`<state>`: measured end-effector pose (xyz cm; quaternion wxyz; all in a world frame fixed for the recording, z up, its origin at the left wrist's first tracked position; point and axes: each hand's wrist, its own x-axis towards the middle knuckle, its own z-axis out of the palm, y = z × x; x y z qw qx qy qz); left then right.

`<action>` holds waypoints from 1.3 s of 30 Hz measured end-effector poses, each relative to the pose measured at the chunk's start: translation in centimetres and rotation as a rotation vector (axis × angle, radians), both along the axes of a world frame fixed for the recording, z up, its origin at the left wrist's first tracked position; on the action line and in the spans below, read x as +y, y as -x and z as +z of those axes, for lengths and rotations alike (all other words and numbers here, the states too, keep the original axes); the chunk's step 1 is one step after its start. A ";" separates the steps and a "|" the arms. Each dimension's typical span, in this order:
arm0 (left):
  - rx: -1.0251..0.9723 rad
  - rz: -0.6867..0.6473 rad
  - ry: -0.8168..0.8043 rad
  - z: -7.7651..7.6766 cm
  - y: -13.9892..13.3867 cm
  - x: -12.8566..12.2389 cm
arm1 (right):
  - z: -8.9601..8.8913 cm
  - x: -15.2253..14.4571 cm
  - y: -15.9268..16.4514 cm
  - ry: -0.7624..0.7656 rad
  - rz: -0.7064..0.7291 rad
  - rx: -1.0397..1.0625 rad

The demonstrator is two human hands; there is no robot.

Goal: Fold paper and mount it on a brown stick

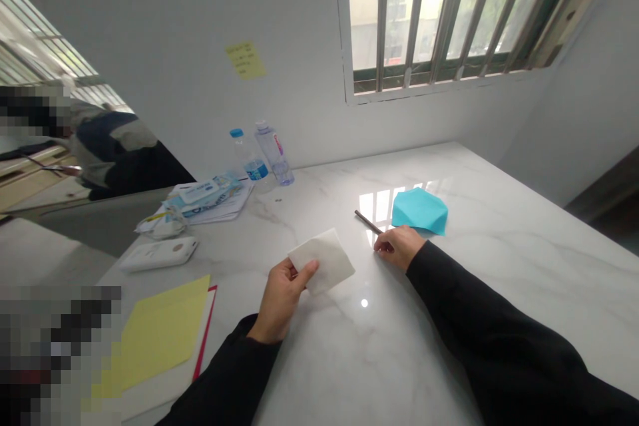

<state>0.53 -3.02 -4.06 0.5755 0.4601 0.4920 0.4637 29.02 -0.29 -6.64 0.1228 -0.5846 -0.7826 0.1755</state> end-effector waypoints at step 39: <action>-0.102 0.011 0.109 -0.7 0.0 0.3 | -0.6 -0.1 0.2 0.001 -0.016 0.033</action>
